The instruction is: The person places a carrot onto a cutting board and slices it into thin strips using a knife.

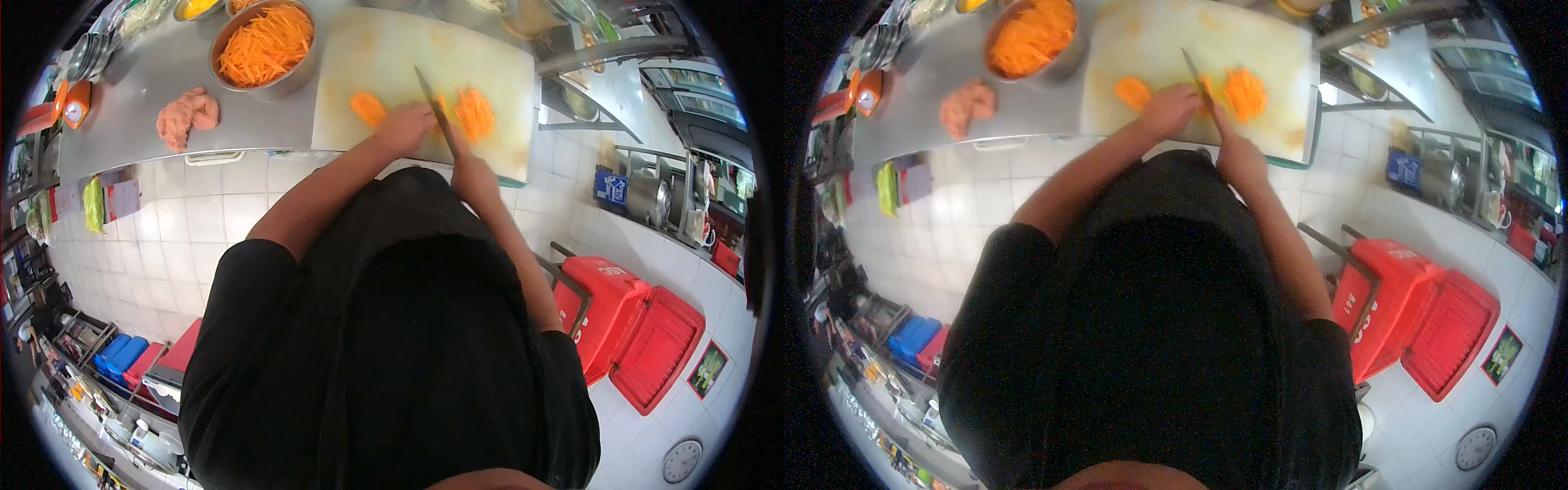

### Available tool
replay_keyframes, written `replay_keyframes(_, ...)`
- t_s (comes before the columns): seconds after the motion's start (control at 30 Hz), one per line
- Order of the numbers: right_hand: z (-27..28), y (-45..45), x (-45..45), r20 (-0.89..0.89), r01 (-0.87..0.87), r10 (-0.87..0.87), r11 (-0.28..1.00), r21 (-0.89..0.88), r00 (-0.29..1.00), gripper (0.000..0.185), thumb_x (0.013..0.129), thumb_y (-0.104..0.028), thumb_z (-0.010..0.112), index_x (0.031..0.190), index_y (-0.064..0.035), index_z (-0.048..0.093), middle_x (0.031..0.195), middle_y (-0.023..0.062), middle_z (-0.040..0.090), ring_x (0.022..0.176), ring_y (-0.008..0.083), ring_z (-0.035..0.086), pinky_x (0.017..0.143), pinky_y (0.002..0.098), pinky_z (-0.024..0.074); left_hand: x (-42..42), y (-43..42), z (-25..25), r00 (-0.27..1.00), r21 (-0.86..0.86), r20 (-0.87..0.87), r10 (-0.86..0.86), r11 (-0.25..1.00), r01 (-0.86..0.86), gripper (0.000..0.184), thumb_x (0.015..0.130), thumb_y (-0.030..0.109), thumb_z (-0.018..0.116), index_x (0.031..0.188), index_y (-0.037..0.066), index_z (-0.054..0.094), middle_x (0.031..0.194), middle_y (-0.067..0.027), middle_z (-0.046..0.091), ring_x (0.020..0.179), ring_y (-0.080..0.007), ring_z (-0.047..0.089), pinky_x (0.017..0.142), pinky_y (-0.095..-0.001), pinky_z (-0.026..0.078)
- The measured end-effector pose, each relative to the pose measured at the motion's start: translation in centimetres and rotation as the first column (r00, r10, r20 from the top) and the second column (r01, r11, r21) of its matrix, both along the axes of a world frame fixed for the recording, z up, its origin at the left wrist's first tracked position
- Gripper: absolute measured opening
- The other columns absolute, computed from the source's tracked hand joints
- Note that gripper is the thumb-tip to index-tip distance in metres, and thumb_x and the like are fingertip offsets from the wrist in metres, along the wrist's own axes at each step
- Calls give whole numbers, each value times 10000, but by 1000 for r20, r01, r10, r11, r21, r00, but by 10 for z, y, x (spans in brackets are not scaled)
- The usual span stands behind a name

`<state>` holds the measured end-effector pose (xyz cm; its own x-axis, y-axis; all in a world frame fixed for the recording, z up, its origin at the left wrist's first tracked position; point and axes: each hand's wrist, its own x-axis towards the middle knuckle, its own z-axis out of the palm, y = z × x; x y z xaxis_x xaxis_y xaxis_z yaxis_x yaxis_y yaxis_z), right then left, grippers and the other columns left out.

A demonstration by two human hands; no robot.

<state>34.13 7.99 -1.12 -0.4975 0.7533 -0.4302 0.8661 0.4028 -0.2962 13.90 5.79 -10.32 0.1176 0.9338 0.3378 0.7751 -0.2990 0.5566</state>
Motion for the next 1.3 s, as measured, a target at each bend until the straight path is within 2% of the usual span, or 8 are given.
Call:
replay_keyframes(0.1,17,5,6,3,-57,57,996,65,998,776,952,-71,531,1624,-280,206,802,309,678,763,511,669,701,610,501,1,5,-3,993,-28,-117,-6,1000,3,189,849,114,607,1013,87,698,1016,-111,652,999,-342,648,841,-464,549)
replay_keyframes(0.37,17,4,0,-24,-32,32,999,21,999,793,935,-55,515,1625,-277,194,807,310,676,783,510,672,717,615,497,3,-1,0,999,-45,-51,13,999,-16,166,841,87,604,984,68,686,1003,-120,650,985,-350,647,834,-470,548)
replay_keyframes(0.47,9,-5,-4,23,22,-20,997,-68,1000,896,909,-104,613,1641,-322,142,947,308,715,897,474,708,800,574,543,2,3,0,1000,-35,-9,17,999,-17,162,843,80,603,984,63,681,1000,-123,649,986,-354,645,836,-467,547)
replay_keyframes(0.5,3,-11,-8,-111,28,-28,1000,4,993,790,936,-60,511,1627,-280,198,839,304,692,798,513,672,730,616,507,3,2,2,1000,-27,25,15,1000,-14,161,845,78,602,985,61,679,999,-124,649,987,-355,645,838,-465,547)
replay_keyframes(0.6,14,-1,-6,-31,-18,19,1000,19,999,814,921,-36,516,1629,-283,201,833,314,686,793,509,675,726,616,503,1,-2,4,999,105,43,8,994,-12,108,840,108,596,910,61,664,972,-115,632,965,-341,637,815,-468,533)
replay_keyframes(0.97,4,-11,-10,-54,25,-27,999,-43,998,862,890,-16,515,1642,-249,164,825,329,683,795,515,676,734,625,499,2,5,-11,999,113,-3,34,993,-34,70,830,117,609,862,61,635,908,-119,619,924,-338,630,804,-466,525)
replay_keyframes(1.07,-9,-9,-14,-13,26,-27,999,-45,1000,907,882,-66,570,1643,-279,123,931,316,711,909,480,709,820,587,538,2,6,-17,1000,110,-8,26,994,-25,71,835,114,600,858,55,633,888,-126,619,917,-342,629,799,-469,523)
replay_keyframes(1.3,22,-9,-18,17,-6,7,999,-54,1000,904,879,-49,546,1647,-269,121,920,325,705,895,498,696,818,594,524,2,2,-12,999,126,19,36,991,-38,80,842,113,589,855,49,635,904,-133,631,931,-349,633,814,-460,529)
